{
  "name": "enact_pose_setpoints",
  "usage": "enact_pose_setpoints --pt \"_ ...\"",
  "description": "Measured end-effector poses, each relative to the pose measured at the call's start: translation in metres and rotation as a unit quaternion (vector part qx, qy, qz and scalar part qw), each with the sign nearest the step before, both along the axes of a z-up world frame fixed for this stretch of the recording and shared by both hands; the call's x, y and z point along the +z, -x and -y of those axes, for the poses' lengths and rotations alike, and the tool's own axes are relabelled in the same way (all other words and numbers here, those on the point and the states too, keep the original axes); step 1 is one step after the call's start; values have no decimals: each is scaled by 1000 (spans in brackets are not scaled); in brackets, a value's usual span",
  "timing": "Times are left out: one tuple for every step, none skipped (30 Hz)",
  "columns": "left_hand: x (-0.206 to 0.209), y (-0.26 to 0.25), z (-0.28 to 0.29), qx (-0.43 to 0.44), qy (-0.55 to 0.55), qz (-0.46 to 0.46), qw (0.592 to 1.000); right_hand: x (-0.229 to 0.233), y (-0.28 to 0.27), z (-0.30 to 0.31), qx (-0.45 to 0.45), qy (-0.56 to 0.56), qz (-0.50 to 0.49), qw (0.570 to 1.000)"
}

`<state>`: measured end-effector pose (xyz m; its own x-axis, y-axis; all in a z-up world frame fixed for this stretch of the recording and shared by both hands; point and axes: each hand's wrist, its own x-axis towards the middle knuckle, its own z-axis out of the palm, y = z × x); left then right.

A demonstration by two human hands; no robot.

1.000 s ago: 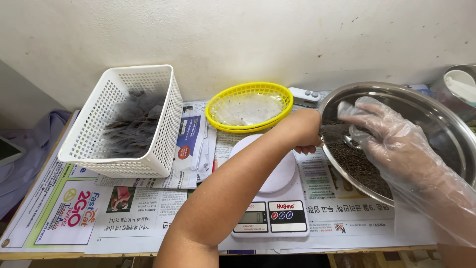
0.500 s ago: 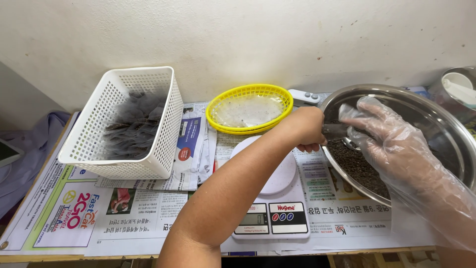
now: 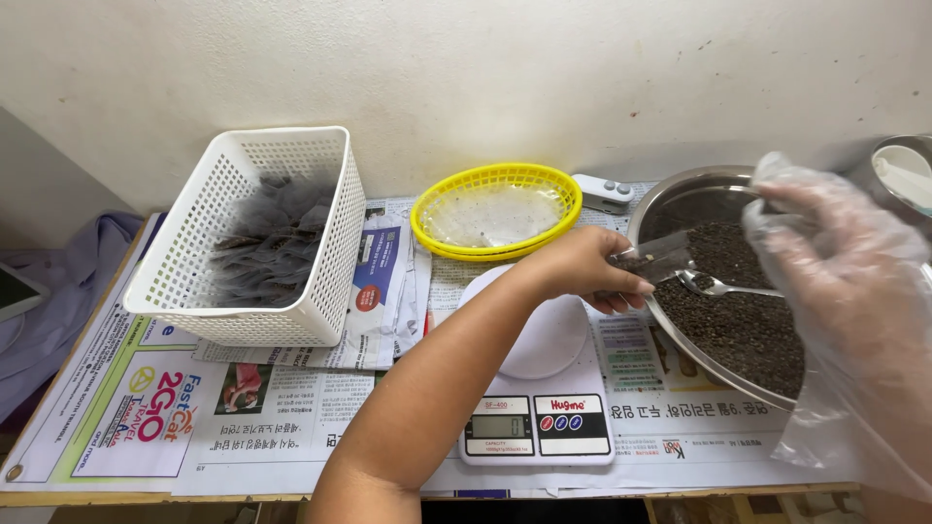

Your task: The person fills small plastic bags with grains from a large metal bowl using a spoon, weighs each bag on a digital scale, and places them into a white basket.

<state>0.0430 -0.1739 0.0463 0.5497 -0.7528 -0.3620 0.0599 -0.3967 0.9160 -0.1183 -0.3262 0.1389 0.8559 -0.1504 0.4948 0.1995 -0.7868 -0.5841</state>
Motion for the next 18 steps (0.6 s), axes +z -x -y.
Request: enact_pose_setpoints --pt "-9 1 -2 -17 85 -35 996 -4 -2 3 0 -52 33 998" --pt "-17 1 -4 -35 168 -70 983 -9 -3 7 -1 -105 66 992" --pt "-20 5 -8 -34 169 -69 983 -19 -15 23 0 -104 66 992" --pt "-23 10 -11 -37 239 -88 966 -30 -26 38 -4 -146 85 986" --pt "-26 15 -14 -39 308 -106 945 -40 -37 54 -8 -187 103 977" --pt "-27 21 -17 -38 308 -107 945 -50 -38 64 -7 -187 102 977" --pt "-28 27 -20 -46 358 -116 925 -59 -40 74 21 -184 117 976" --pt "-29 32 -23 -54 408 -125 903 -68 -42 83 50 -181 132 973" --pt "-33 38 -24 -52 409 -125 903 -52 -28 47 52 -181 131 973" --pt "-37 42 -24 -47 456 -136 878 -35 -14 12 73 -216 121 966" --pt "-40 47 -25 -43 502 -147 851 -18 -1 -23 94 -252 110 957" --pt "-39 52 -29 -42 502 -146 851 -6 3 -38 94 -251 110 957" --pt "-38 56 -33 -41 523 -133 841 7 8 -52 87 -177 71 978" --pt "-38 62 -36 -38 543 -121 830 20 12 -66 79 -101 29 991" --pt "-41 64 -38 -37 543 -123 830 7 3 -60 79 -102 27 991" --pt "-44 65 -41 -22 551 -123 825 -4 -7 -54 128 -62 43 989" --pt "-46 66 -44 -7 558 -123 820 -16 -17 -48 176 -21 57 982" --pt "-45 65 -50 -5 559 -122 820 -19 -21 -51 179 -21 58 982"
